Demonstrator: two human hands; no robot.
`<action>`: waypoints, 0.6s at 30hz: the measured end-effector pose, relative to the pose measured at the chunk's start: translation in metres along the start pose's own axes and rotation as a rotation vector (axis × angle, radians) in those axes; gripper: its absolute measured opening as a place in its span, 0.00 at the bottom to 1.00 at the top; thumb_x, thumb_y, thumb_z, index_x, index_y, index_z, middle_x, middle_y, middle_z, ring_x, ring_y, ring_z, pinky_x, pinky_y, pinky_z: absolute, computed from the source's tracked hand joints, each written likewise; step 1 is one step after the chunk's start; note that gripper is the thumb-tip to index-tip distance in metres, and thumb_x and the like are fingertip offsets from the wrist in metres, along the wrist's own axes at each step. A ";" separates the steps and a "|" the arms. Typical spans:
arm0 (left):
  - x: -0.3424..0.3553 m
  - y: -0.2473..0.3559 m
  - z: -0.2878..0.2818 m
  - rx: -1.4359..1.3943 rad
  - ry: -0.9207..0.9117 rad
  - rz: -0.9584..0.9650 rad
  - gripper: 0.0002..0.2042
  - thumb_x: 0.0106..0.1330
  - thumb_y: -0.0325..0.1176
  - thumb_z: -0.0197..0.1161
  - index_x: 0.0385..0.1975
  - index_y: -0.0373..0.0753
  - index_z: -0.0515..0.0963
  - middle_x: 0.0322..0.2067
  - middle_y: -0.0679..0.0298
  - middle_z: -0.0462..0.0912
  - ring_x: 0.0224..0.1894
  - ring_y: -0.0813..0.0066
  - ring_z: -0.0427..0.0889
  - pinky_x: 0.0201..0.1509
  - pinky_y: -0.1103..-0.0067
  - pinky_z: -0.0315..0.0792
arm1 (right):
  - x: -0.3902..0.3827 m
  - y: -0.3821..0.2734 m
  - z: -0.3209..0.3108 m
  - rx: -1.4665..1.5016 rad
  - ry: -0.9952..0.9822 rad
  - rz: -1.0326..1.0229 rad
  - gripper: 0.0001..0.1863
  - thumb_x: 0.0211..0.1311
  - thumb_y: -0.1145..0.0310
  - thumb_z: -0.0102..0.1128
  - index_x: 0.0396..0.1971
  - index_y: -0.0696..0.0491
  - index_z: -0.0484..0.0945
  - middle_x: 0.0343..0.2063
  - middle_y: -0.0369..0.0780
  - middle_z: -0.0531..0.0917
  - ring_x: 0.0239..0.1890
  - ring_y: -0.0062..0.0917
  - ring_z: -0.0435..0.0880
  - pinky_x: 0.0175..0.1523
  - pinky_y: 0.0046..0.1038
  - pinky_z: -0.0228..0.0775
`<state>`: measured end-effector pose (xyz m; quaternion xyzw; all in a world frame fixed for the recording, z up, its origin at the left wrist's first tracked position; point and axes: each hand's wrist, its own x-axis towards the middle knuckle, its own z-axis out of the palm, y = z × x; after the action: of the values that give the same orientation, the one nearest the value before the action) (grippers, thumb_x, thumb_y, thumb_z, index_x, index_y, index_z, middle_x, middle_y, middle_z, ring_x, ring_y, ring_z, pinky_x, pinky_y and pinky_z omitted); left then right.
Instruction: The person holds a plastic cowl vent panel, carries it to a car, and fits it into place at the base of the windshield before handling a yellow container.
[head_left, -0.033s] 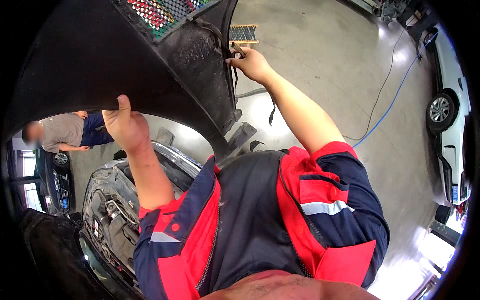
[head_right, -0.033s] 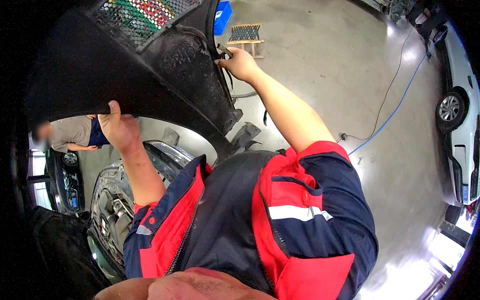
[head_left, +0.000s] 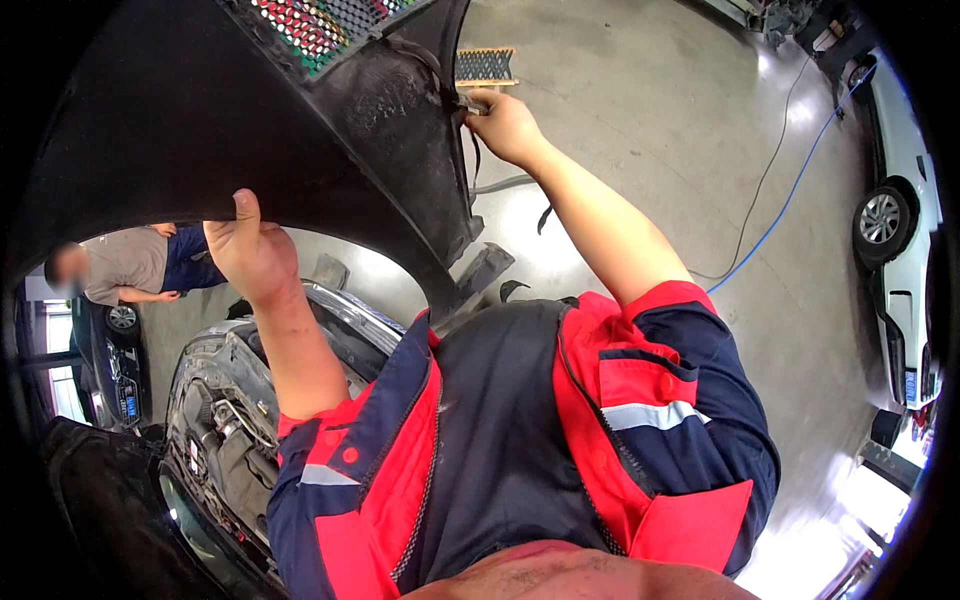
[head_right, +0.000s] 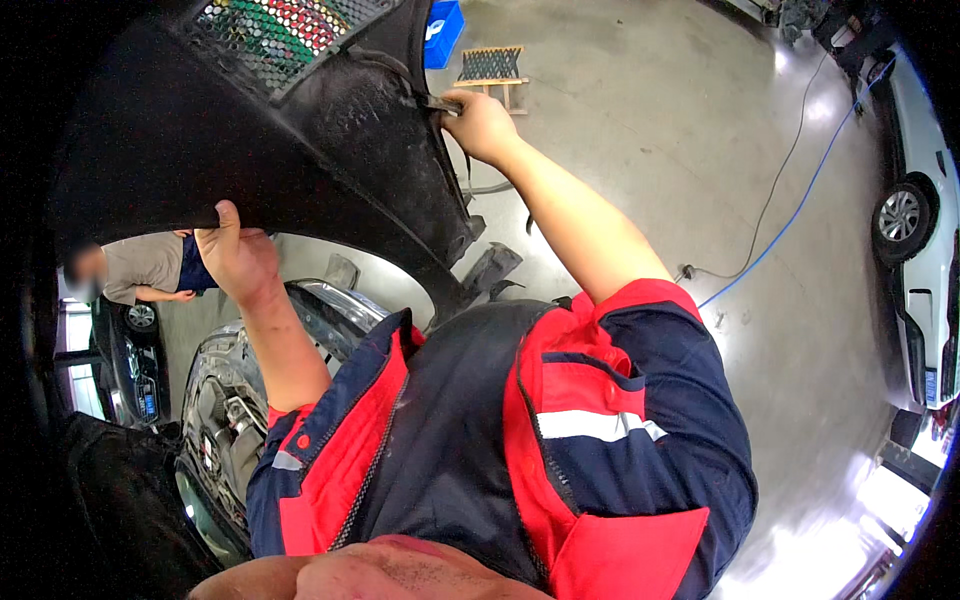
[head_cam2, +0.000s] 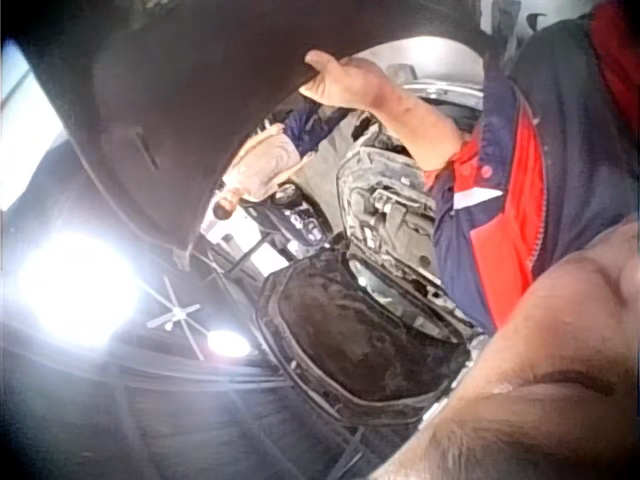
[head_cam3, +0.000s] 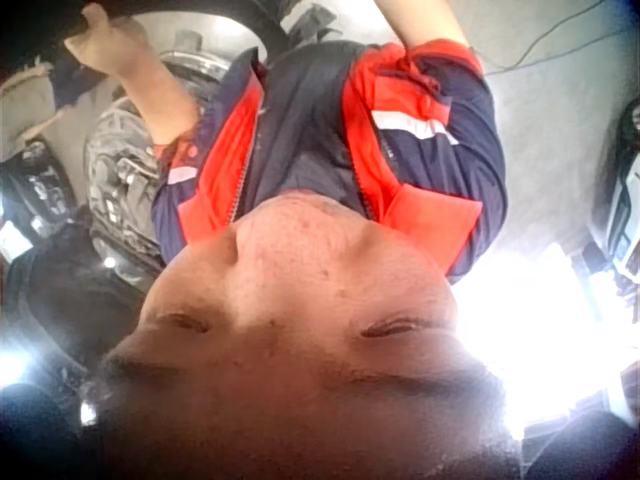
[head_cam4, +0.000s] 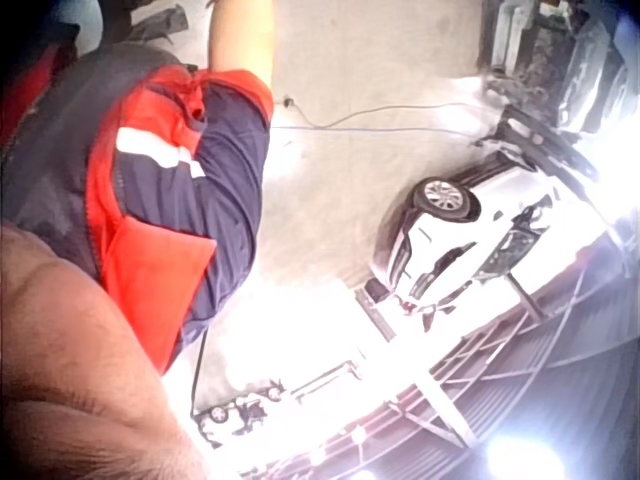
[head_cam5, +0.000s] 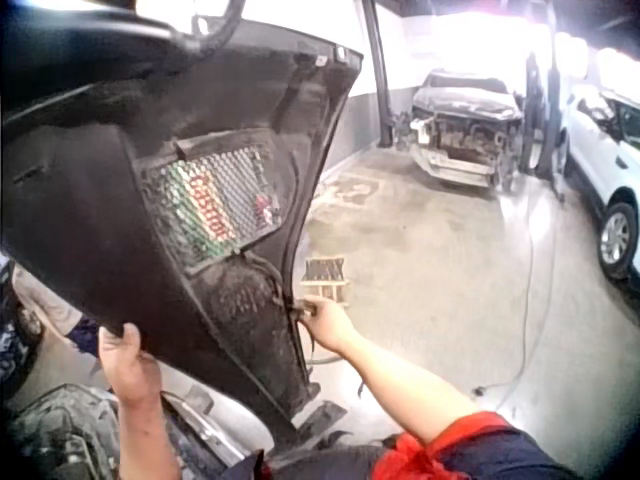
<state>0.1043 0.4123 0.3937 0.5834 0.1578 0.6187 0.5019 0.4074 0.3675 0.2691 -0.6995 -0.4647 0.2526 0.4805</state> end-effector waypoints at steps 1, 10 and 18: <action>0.000 0.000 -0.001 0.031 0.011 0.015 0.12 0.69 0.24 0.57 0.51 0.35 0.74 0.51 0.59 0.79 0.54 0.66 0.77 0.63 0.68 0.66 | -0.001 -0.002 -0.002 0.002 -0.002 0.001 0.16 0.54 0.65 0.66 0.44 0.52 0.82 0.37 0.47 0.85 0.44 0.39 0.83 0.53 0.35 0.72; -0.001 0.003 0.004 -0.023 0.013 0.023 0.13 0.67 0.21 0.58 0.50 0.31 0.75 0.51 0.57 0.80 0.53 0.69 0.79 0.62 0.74 0.67 | -0.006 -0.064 -0.083 0.243 0.056 -0.206 0.11 0.60 0.65 0.56 0.38 0.55 0.81 0.27 0.41 0.82 0.35 0.28 0.82 0.43 0.29 0.72; 0.000 -0.001 0.005 0.015 0.045 0.049 0.13 0.66 0.20 0.58 0.50 0.30 0.74 0.50 0.56 0.79 0.51 0.68 0.79 0.62 0.73 0.68 | -0.036 -0.180 -0.188 0.559 0.240 -0.509 0.06 0.67 0.69 0.52 0.32 0.55 0.72 0.26 0.37 0.81 0.22 0.16 0.72 0.29 0.18 0.64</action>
<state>0.1096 0.4107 0.3942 0.5768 0.1592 0.6425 0.4787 0.4686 0.2720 0.5061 -0.4288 -0.4771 0.1587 0.7505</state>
